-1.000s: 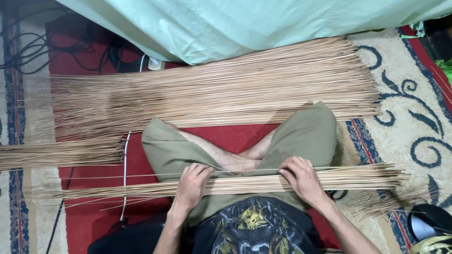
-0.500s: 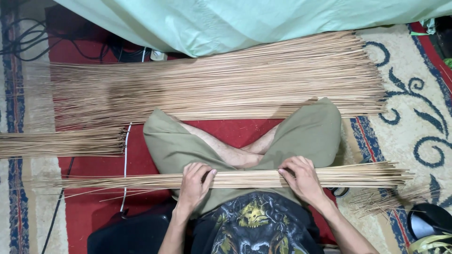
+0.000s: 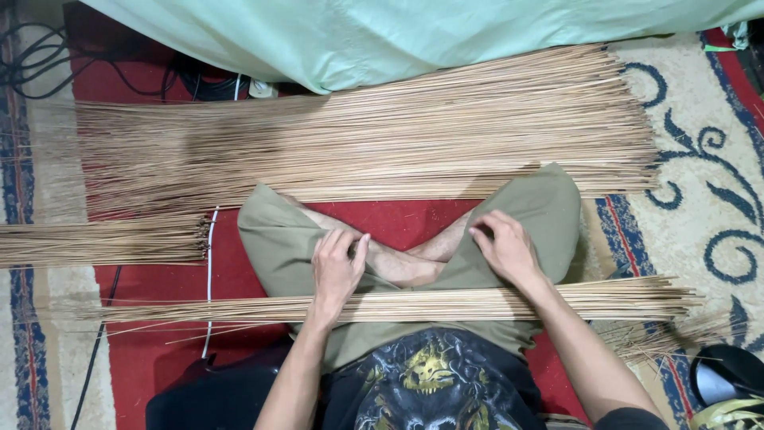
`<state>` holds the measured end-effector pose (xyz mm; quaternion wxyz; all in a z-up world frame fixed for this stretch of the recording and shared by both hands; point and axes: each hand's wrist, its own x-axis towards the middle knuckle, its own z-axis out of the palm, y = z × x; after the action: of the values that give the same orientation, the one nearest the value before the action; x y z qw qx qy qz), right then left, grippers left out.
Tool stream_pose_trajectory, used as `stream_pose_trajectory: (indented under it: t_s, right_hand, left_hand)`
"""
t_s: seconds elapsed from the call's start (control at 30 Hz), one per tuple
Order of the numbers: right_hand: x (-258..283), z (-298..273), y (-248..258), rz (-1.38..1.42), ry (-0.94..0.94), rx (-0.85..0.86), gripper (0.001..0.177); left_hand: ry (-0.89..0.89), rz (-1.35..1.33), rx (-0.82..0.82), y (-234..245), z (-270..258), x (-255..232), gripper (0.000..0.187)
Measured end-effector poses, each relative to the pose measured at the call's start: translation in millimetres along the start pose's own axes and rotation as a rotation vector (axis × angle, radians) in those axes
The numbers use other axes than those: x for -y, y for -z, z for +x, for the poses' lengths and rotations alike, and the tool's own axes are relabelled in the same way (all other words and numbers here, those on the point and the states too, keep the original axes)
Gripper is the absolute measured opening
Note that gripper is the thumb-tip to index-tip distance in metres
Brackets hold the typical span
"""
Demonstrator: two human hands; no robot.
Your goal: Trimming bundles of thin bamboo sticks to a uniform length using scissors while sitting on the floor.
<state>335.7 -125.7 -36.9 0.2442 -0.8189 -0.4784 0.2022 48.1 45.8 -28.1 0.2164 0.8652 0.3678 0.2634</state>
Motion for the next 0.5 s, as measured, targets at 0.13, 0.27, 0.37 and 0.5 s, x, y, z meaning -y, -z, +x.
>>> stream_pose_trajectory:
  t_s: [0.13, 0.27, 0.37, 0.5]
  right_hand:
    - [-21.9, 69.8, -24.1, -0.127, 0.028, -0.027, 0.008]
    - [-39.7, 109.5, -47.6, -0.162, 0.063, -0.033, 0.007]
    - [-46.7, 123.0, -60.2, -0.250, -0.007, 0.020, 0.007]
    - [-49.8, 127.4, -70.1, -0.300, -0.130, 0.043, 0.012]
  left_hand:
    - [0.064, -0.014, 0.175, -36.3, 51.3, 14.1, 0.016]
    - [0.131, 0.110, 0.298, -92.0, 76.6, 53.3, 0.017]
    - [0.265, 0.128, 0.373, -103.1, 90.2, 57.8, 0.015]
    - [0.342, 0.181, 0.456, -113.6, 96.7, 59.1, 0.015]
